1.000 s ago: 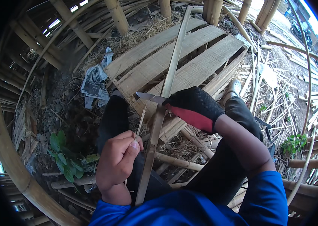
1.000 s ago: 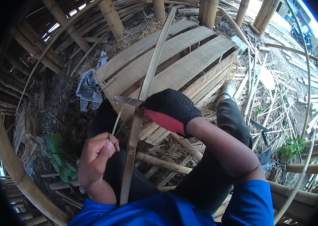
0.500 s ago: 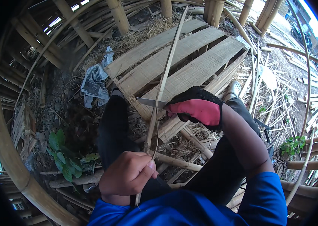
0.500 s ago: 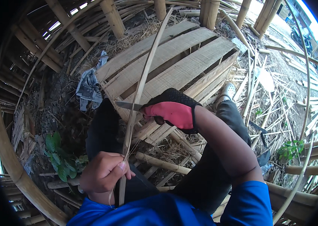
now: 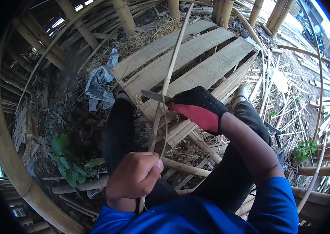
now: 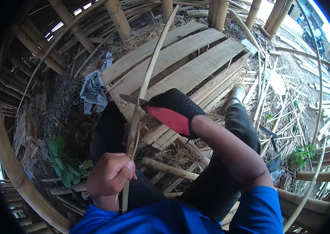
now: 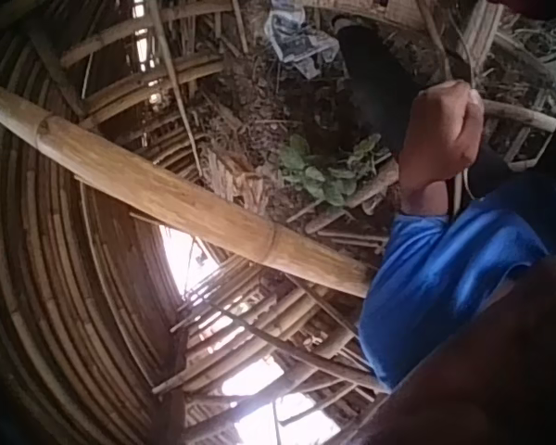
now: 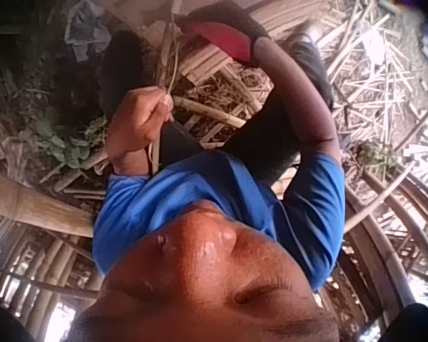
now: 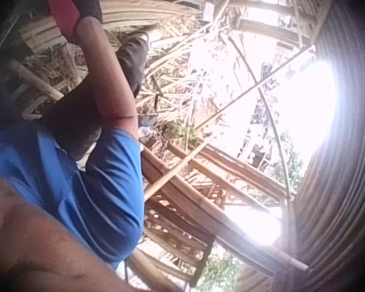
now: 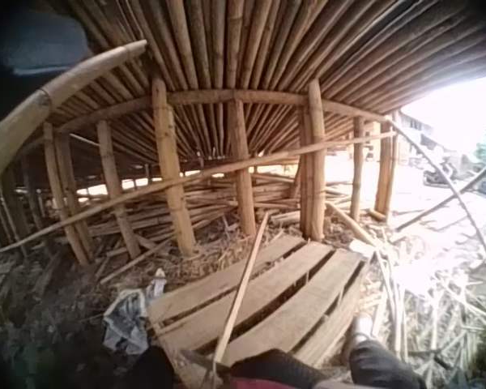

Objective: The person is using a small knife to peel or shave thin strips of bamboo or wood.

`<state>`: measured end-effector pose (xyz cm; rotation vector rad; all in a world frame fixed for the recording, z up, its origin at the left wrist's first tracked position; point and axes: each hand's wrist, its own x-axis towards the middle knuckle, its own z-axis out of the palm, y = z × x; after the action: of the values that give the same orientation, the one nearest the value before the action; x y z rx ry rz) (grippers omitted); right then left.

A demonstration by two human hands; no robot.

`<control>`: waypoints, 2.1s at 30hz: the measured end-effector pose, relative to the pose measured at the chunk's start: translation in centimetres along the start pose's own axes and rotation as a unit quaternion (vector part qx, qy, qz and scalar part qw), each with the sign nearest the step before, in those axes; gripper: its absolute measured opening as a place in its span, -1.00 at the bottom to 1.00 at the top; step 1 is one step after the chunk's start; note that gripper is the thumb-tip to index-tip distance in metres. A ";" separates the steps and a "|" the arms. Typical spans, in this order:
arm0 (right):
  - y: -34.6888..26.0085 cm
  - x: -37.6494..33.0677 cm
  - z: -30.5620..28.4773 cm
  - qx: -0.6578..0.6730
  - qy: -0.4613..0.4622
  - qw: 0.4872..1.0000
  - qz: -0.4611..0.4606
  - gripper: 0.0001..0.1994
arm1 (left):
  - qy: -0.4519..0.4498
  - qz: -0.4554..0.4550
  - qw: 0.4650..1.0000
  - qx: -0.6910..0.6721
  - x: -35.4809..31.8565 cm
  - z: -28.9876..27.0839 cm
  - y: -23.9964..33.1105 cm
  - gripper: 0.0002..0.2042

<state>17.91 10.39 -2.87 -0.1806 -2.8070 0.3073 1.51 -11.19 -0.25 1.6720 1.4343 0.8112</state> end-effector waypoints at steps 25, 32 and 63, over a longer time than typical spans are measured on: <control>1.4 0.5 -2.0 0.240 -0.049 0.916 0.316 -0.72 | 0.092 0.025 0.991 0.098 0.9 0.6 -1.0 -0.78; 1.0 0.7 -0.9 -0.028 0.106 0.979 0.174 -0.76 | -0.003 -0.047 0.996 0.071 0.3 -1.3 -0.6 -0.72; 3.0 0.0 -2.4 0.317 -0.112 0.931 0.143 -0.63 | -0.033 -0.057 0.997 -0.050 -1.5 -2.8 -0.5 -0.67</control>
<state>18.92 13.79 -1.29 -0.4231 -2.7174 1.3472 -1.39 -12.26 0.79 1.5150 1.4067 0.7457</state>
